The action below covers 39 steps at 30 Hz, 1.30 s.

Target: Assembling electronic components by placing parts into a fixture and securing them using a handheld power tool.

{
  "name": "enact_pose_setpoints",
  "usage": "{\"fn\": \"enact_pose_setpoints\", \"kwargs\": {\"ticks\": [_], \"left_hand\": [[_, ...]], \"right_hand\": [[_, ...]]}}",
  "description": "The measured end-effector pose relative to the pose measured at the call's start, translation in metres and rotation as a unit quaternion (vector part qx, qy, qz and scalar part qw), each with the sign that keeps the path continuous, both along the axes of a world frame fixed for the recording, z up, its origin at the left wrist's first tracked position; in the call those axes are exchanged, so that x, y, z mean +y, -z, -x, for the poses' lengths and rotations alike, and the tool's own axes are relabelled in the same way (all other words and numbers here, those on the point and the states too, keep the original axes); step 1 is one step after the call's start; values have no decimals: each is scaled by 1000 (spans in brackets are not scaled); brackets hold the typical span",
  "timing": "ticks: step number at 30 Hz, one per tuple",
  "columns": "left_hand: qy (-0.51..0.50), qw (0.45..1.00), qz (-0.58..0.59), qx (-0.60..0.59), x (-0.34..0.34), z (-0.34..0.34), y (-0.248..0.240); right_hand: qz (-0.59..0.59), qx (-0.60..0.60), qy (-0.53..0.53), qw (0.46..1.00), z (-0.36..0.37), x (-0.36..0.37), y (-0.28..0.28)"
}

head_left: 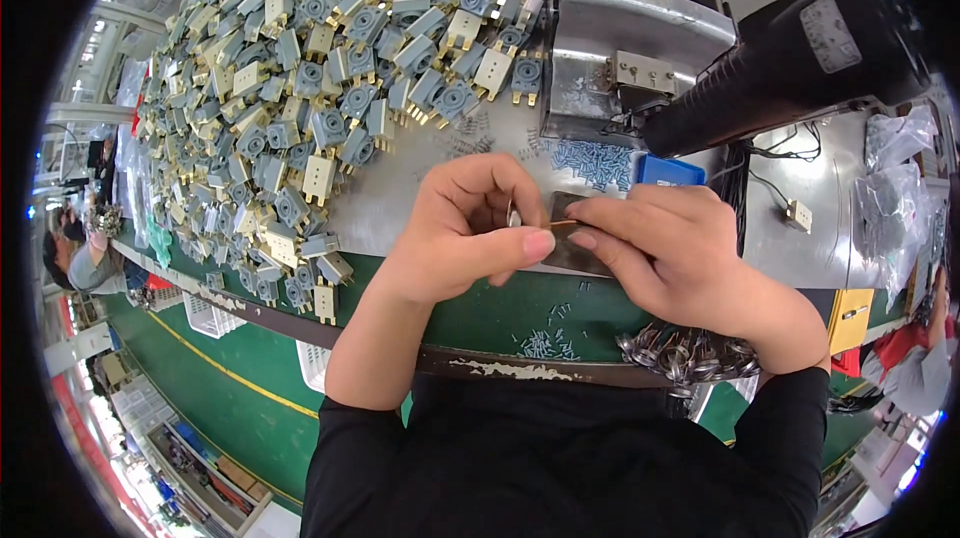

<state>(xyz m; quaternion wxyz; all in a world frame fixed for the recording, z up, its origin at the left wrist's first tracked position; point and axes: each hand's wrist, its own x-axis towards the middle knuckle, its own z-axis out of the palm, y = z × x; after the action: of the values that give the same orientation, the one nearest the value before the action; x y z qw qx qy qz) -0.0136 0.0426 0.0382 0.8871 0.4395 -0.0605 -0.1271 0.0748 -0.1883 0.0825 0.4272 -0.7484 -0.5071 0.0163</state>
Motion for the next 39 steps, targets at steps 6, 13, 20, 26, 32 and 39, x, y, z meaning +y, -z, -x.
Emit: {"fn": "enact_pose_setpoints", "kwargs": {"ticks": [6, 13, 20, 26, 32, 39], "left_hand": [[-54, 957, -281, -40, -7, -2, -8], [75, 996, 19, -37, -19, 2, 4], [18, 999, -33, -24, -25, 0, -9], [60, 995, 40, -64, -14, 3, 13], [61, 993, -20, -99, -17, 4, 11], [-91, 941, -182, -270, -21, 1, 18]], "right_hand": [[10, -158, -6, 987, -5, -7, -1], [1, 90, -41, 995, -6, -12, -13], [-39, 122, -9, 992, -3, -11, -4], [-13, 72, -20, 997, 1, -10, -18], [-48, 42, -39, 997, 4, -5, -14], [-84, -71, -36, 993, 5, -4, -6]]}}
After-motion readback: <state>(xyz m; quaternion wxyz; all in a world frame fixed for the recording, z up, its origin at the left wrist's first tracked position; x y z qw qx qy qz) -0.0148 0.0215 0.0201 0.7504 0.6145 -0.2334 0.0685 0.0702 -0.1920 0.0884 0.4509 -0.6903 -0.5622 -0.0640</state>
